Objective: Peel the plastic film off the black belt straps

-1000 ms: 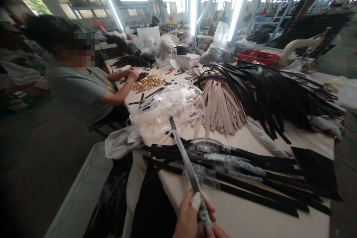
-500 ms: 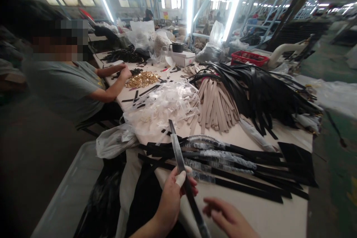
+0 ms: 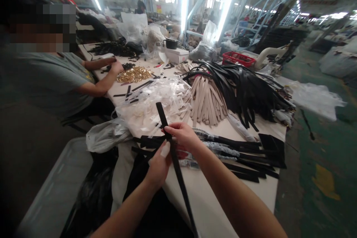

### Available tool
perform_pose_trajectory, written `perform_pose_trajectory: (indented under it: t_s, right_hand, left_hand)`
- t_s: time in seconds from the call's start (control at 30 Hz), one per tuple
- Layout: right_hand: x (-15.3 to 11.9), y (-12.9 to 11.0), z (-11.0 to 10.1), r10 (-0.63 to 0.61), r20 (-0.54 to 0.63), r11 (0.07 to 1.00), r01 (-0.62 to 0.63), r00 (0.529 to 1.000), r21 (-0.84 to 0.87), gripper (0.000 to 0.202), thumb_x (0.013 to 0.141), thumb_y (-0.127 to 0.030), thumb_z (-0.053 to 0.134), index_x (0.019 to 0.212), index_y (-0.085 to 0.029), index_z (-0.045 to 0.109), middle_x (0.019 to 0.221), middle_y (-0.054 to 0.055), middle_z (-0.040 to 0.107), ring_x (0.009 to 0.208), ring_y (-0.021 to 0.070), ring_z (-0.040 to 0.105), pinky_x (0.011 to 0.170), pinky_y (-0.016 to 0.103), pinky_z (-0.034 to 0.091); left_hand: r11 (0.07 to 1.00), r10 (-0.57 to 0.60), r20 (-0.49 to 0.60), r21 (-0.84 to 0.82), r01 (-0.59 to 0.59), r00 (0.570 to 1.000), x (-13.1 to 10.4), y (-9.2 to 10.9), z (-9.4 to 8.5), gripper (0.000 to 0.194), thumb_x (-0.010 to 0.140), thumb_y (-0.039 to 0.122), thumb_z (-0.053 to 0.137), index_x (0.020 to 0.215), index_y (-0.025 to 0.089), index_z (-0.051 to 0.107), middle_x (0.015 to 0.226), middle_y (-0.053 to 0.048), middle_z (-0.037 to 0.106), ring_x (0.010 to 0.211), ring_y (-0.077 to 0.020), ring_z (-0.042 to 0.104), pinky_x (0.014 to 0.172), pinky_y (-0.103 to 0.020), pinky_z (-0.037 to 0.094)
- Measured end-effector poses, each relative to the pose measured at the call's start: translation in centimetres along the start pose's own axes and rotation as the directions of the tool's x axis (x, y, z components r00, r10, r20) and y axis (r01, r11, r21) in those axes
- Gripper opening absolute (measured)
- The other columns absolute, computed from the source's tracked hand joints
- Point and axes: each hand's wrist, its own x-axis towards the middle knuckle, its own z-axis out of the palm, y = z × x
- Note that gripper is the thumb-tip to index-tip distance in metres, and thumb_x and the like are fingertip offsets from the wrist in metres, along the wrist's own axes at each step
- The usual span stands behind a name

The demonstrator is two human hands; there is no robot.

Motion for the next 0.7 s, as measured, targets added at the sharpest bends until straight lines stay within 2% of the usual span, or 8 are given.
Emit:
perform_pose_trajectory:
  t_s: [0.07,0.1,0.2,0.33,0.47,0.5,0.6,0.7]
  right_hand:
    - [-0.9,-2.0,-0.5,-0.186,-0.065,0.977,0.178,0.980,-0.118,0.026,0.080,-0.040,0.074,0.084,-0.014,0.078,0.065,0.000,0.068,0.060,0.0118,0.056,0.057,0.022,0.041]
    - [-1.3,-3.1,-1.1,-0.303,-0.120,0.943,0.279,0.945,-0.182,0.025,0.081,-0.039,0.073,0.084,-0.015,0.078,0.068,0.000,0.069,0.063,0.0121,0.057,0.060,0.023,0.042]
    - [-2.8,-6.2,-3.7,-0.524,-0.327,0.848,0.447,0.787,-0.283,0.022,0.084,-0.034,0.071,0.087,-0.014,0.079,0.063,-0.001,0.063,0.058,0.0082,0.051,0.056,0.021,0.038]
    - [-6.6,-8.1,-8.6,-0.580,-0.530,0.809,0.512,0.618,-0.288,0.025,0.085,-0.035,0.072,0.092,-0.012,0.078,0.049,-0.006,0.048,0.044,0.0047,0.037,0.042,0.019,0.025]
    - [-12.3,-7.4,-15.5,-0.561,-0.757,0.731,0.630,0.336,-0.263,0.022,0.079,-0.032,0.077,0.090,-0.013,0.074,0.068,0.000,0.066,0.045,0.0038,0.043,0.039,0.016,0.033]
    - [-14.0,-6.8,-17.3,-0.525,-0.801,0.731,0.635,0.288,-0.251,0.022,0.075,-0.030,0.080,0.088,-0.013,0.072,0.071,0.000,0.067,0.046,0.0042,0.046,0.040,0.016,0.037]
    - [-18.4,-4.3,-21.6,-0.411,-0.881,0.798,0.560,0.234,-0.224,0.030,0.068,-0.029,0.084,0.089,-0.014,0.069,0.071,0.000,0.069,0.048,0.0058,0.051,0.044,0.016,0.044]
    - [-21.0,-0.7,-23.6,-0.335,-0.905,0.914,0.324,0.264,-0.244,0.034,0.069,-0.039,0.081,0.090,-0.016,0.068,0.064,-0.001,0.066,0.046,0.0093,0.054,0.045,0.020,0.046]
  left_hand:
    - [0.996,0.050,0.044,0.073,-0.053,0.998,1.7,0.5,0.2,0.032,0.092,0.044,0.057,0.099,0.014,0.066,0.094,-0.010,0.072,0.081,-0.0237,0.069,0.078,-0.036,0.052]
    - [0.991,0.040,0.098,0.122,-0.052,0.994,2.1,0.2,0.3,0.031,0.092,0.044,0.057,0.092,0.014,0.067,0.092,-0.009,0.072,0.080,-0.0232,0.069,0.078,-0.035,0.051]
    - [0.969,-0.089,0.256,0.245,0.024,0.963,1.6,-1.9,0.6,0.036,0.092,0.047,0.055,0.080,0.015,0.066,0.084,-0.010,0.072,0.074,-0.0223,0.068,0.073,-0.033,0.051]
    - [0.937,-0.261,0.335,0.313,0.154,0.906,0.1,-2.9,1.0,0.041,0.091,0.052,0.053,0.081,0.015,0.066,0.080,-0.011,0.070,0.060,-0.0196,0.066,0.059,-0.029,0.049]
    - [0.853,-0.422,0.382,0.473,0.219,0.822,-1.3,0.6,0.1,0.038,0.088,0.051,0.057,0.107,0.019,0.066,0.071,-0.006,0.069,0.046,-0.0161,0.058,0.044,-0.023,0.042]
    - [0.822,-0.425,0.362,0.538,0.186,0.830,-1.5,1.6,-0.6,0.037,0.083,0.047,0.065,0.109,0.021,0.067,0.072,-0.004,0.070,0.050,-0.0169,0.059,0.044,-0.023,0.043]
    - [0.719,-0.208,0.279,0.694,-0.048,0.937,-1.0,3.5,-4.1,0.028,0.072,0.038,0.074,0.097,0.026,0.074,0.084,-0.004,0.074,0.076,-0.0246,0.068,0.066,-0.031,0.055]
    - [0.452,0.004,0.276,0.857,-0.248,0.961,1.6,3.8,-7.4,0.028,0.073,0.032,0.071,0.101,0.030,0.075,0.101,-0.003,0.076,0.096,-0.0299,0.069,0.088,-0.036,0.053]
